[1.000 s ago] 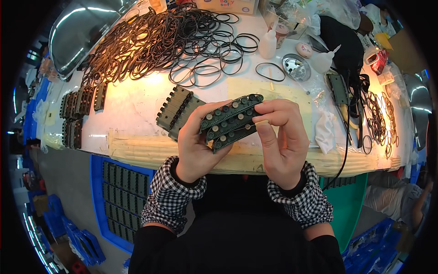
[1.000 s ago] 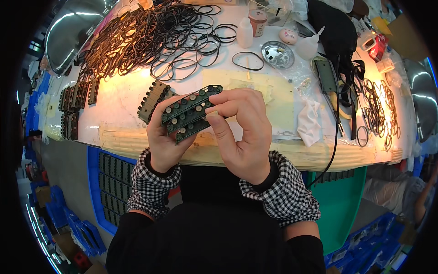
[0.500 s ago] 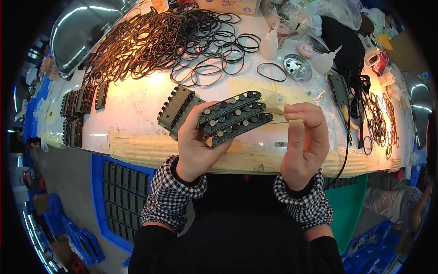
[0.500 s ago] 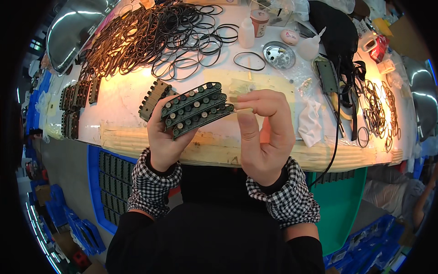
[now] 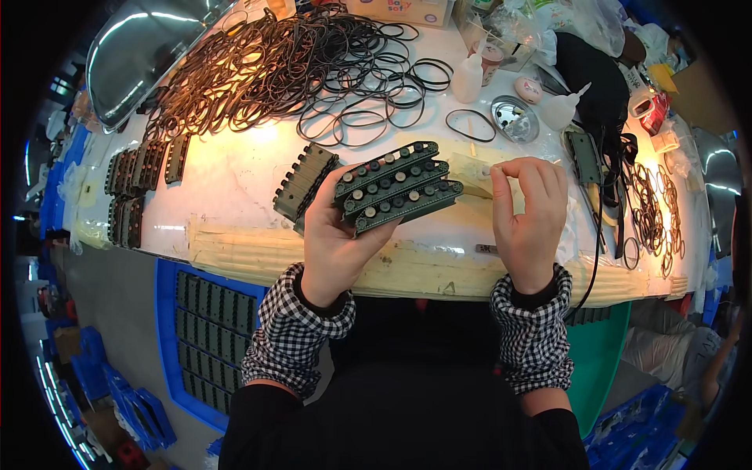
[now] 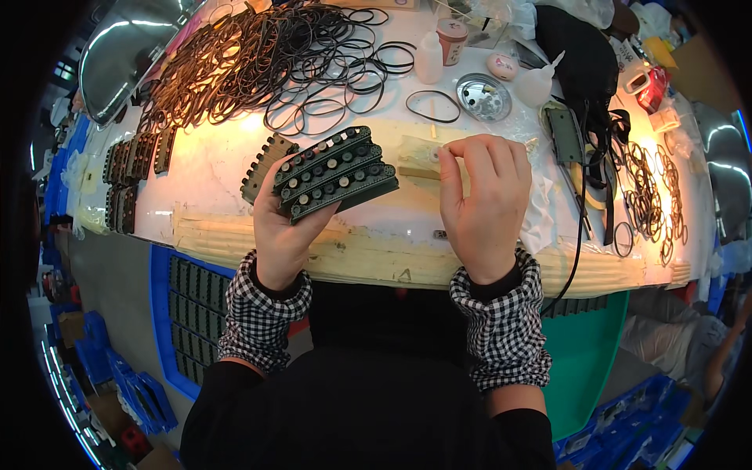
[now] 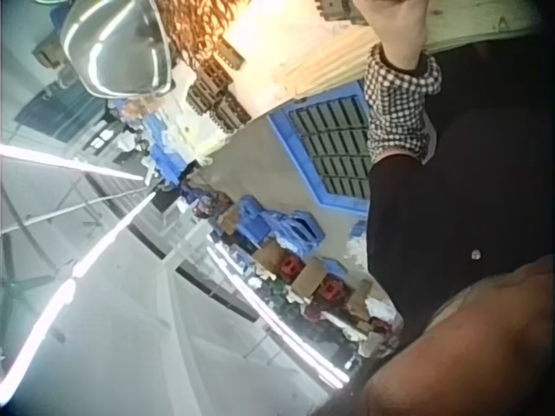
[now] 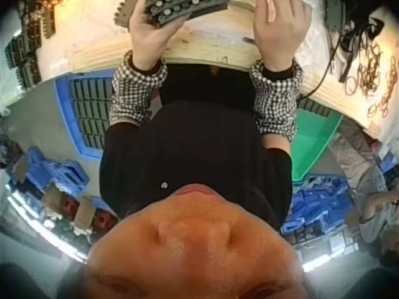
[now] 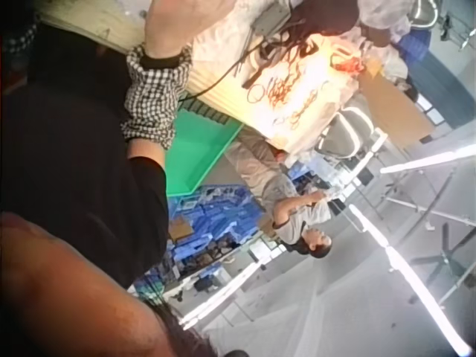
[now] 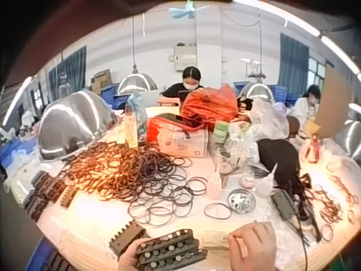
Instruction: Manually inserting small electronic components into a plastic grid on an assembly workbench.
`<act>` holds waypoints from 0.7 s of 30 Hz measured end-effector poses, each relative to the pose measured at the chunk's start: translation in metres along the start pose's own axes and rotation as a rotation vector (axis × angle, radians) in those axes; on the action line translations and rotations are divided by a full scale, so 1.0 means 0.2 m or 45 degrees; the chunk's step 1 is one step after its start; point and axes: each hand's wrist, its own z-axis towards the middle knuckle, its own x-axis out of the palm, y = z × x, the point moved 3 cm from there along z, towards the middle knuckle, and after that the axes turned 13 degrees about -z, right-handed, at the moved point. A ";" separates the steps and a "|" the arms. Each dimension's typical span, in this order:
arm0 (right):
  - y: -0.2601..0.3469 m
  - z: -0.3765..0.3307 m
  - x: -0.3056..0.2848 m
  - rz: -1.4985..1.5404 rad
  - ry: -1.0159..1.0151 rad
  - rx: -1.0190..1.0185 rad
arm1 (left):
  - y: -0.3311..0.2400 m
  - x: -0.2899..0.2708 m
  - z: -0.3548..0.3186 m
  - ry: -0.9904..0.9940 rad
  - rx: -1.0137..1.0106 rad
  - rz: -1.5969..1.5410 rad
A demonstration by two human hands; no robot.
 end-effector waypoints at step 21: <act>0.25 -0.02 -0.08 0.995 0.027 0.159 | -0.01 0.02 0.00 -0.029 -0.040 0.038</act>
